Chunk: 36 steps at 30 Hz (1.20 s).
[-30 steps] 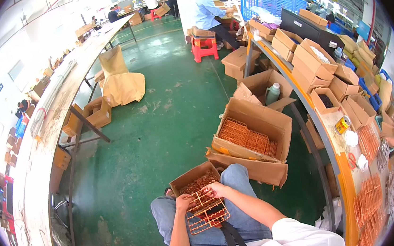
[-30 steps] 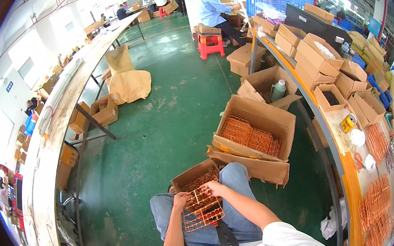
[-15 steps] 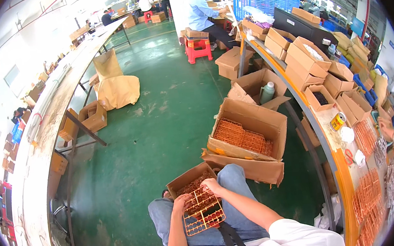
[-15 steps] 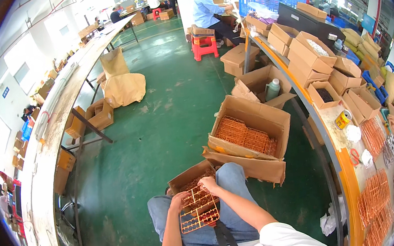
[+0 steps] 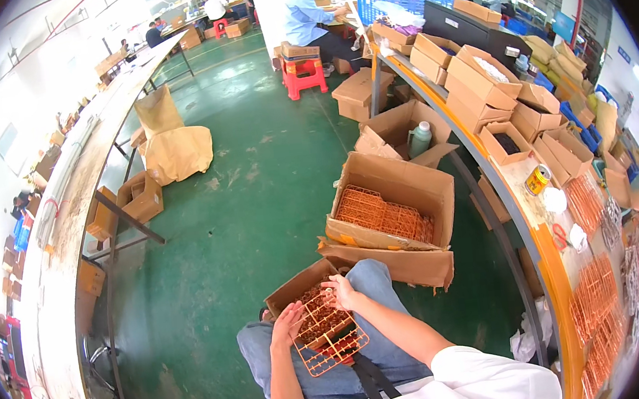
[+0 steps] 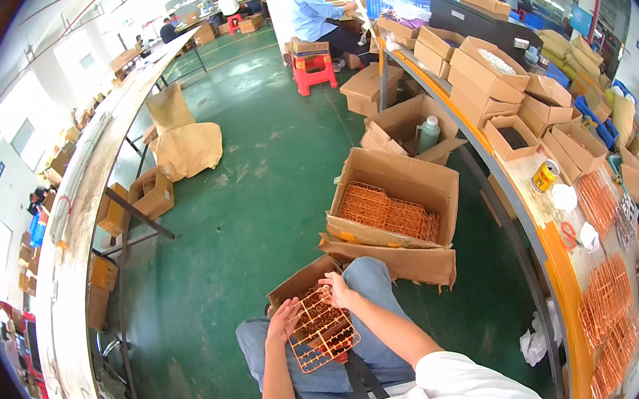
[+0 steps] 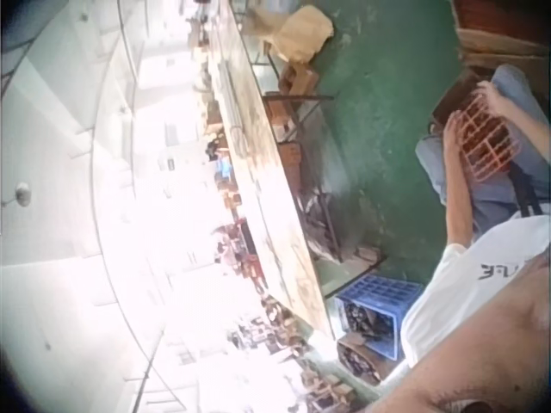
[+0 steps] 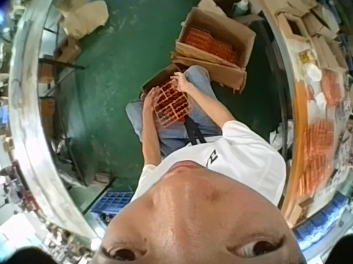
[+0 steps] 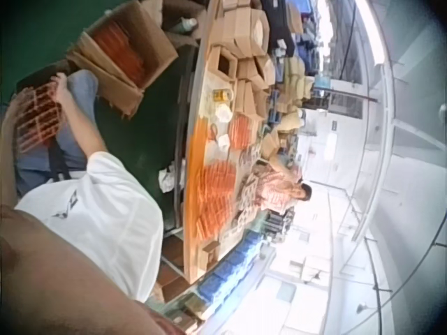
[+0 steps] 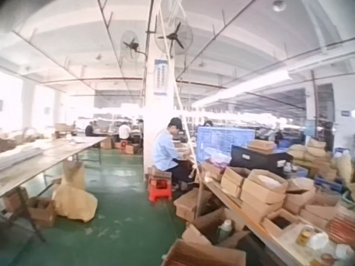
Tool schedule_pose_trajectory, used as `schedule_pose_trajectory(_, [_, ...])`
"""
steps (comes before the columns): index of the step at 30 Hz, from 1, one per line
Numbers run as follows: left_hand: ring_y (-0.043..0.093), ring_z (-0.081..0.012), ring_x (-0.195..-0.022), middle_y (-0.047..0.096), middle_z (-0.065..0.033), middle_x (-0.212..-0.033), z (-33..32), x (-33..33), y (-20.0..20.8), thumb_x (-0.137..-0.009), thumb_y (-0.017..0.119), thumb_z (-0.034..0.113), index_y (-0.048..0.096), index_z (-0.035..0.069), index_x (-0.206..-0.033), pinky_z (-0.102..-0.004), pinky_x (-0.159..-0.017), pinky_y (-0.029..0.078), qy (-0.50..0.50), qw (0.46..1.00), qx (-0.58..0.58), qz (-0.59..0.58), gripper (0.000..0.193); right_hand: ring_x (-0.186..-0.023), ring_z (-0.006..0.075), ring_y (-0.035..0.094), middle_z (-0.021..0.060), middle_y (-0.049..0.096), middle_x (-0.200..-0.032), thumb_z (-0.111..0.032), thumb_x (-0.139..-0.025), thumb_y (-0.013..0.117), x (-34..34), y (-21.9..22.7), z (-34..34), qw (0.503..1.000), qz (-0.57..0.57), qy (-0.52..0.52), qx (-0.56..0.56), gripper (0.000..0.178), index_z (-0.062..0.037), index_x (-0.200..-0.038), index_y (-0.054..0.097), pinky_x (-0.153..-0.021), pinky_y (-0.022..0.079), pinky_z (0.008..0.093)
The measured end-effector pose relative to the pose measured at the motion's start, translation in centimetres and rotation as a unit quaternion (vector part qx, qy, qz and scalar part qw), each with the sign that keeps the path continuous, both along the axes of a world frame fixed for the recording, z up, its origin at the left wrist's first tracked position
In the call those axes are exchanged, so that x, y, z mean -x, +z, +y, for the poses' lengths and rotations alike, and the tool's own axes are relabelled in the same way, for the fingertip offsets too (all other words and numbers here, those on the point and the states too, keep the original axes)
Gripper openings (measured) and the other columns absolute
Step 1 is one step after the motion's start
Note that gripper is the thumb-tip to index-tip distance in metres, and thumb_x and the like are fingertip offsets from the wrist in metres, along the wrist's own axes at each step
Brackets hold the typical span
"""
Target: The person picks up a plastic frame from a box and snaps off small plastic rings by hand. They drop the rings into a smaller box and place the empty frame into a separate box.
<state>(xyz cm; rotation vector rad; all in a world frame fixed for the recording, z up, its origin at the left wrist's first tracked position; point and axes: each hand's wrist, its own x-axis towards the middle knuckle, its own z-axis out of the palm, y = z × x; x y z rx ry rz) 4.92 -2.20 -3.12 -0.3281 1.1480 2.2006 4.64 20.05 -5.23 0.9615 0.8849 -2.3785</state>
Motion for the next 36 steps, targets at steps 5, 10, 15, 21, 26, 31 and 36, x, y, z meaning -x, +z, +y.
schedule_pose_trajectory(5, [0.038, -0.0306, -0.121, 0.042, -0.0143, -0.129, 1.3, 0.4, -1.5, -0.090, 0.045, 0.018, 0.037, 0.004, -0.122, -0.0456, -0.102, 0.032, 0.031, 0.991, -0.125, 0.026, 0.035, -0.128, 0.0284, 0.026, 0.0193, 0.027, -0.138, -0.039, -0.079, 0.049, -1.4, 0.7, 0.7, 0.952, 0.148, -0.024, -0.267, 0.072, 0.0047, -0.131, 0.027, -0.103, 0.021, 0.0354])
schedule_pose_trajectory(10, [0.042, -0.0235, -0.118, 0.044, -0.0112, -0.128, -3.4, 1.6, -7.4, -0.088, 0.050, 0.020, 0.048, 0.005, -0.119, -0.0380, -0.101, 0.033, 0.057, 0.988, -0.146, 0.015, 0.035, -0.112, 0.0360, 0.038, 0.0183, 0.044, -0.112, -0.033, -0.069, 0.059, -9.2, 14.3, -1.8, 0.558, 0.532, 0.108, -0.627, 0.054, -0.0017, -0.111, 0.046, -0.096, 0.030, 0.0447])
schedule_pose_trajectory(15, [0.026, -0.0275, -0.128, 0.026, -0.0128, -0.139, -2.9, 4.1, -6.3, -0.093, 0.038, 0.017, 0.038, 0.005, -0.128, -0.0351, -0.108, 0.023, -0.057, 0.960, -0.250, 0.112, 0.037, -0.117, 0.0267, 0.039, 0.0103, 0.042, -0.124, -0.030, -0.069, 0.061, -16.9, 10.3, -6.0, 0.411, 0.464, 0.283, -0.732, 0.053, -0.0113, -0.116, 0.045, -0.098, 0.022, 0.0562])
schedule_pose_trajectory(21, [0.013, -0.0286, -0.132, 0.017, -0.0133, -0.142, 2.7, 0.3, 2.9, -0.091, 0.033, 0.044, 0.018, 0.011, -0.138, -0.0431, -0.108, 0.014, -0.123, 0.948, -0.288, 0.051, 0.059, -0.090, 0.0202, 0.048, 0.0049, 0.047, -0.101, -0.025, -0.066, 0.065, -16.9, 14.6, -2.6, 0.428, 0.444, 0.238, -0.750, 0.032, -0.0104, -0.091, 0.051, -0.075, 0.036, 0.0406])
schedule_pose_trajectory(26, [0.022, -0.0277, -0.130, 0.025, -0.0099, -0.140, 0.1, -0.6, 3.7, -0.088, 0.043, 0.040, 0.031, 0.014, -0.134, -0.0453, -0.106, 0.019, 0.011, 0.959, -0.234, -0.157, 0.054, -0.095, 0.0312, 0.048, 0.0143, 0.047, -0.104, -0.021, -0.065, 0.068, -25.8, 28.7, 9.0, 0.524, 0.403, 0.107, -0.743, 0.040, -0.0049, -0.096, 0.050, -0.078, 0.040, 0.0418])
schedule_pose_trajectory(31, [0.036, -0.0251, -0.123, 0.041, -0.0081, -0.132, -0.7, -0.1, 3.0, -0.088, 0.044, 0.035, 0.039, 0.011, -0.127, -0.0418, -0.099, 0.032, 0.036, 0.976, -0.125, -0.174, 0.046, -0.093, 0.0326, 0.049, 0.0150, 0.050, -0.101, -0.020, -0.067, 0.060, -36.8, 36.7, 27.4, 0.324, 0.059, 0.023, -0.944, 0.042, -0.0039, -0.104, 0.051, -0.080, 0.041, 0.0410])
schedule_pose_trajectory(36, [0.042, -0.0255, -0.117, 0.047, -0.0081, -0.126, -5.8, 2.9, -0.7, -0.084, 0.047, 0.035, 0.043, 0.012, -0.124, -0.0394, -0.094, 0.038, -0.021, 0.992, 0.041, -0.118, 0.047, -0.109, 0.0332, 0.041, 0.0164, 0.040, -0.117, -0.031, -0.075, 0.056, -40.5, 33.8, 49.5, 0.322, -0.161, 0.019, -0.933, 0.044, -0.0081, -0.113, 0.048, -0.091, 0.034, 0.0449])
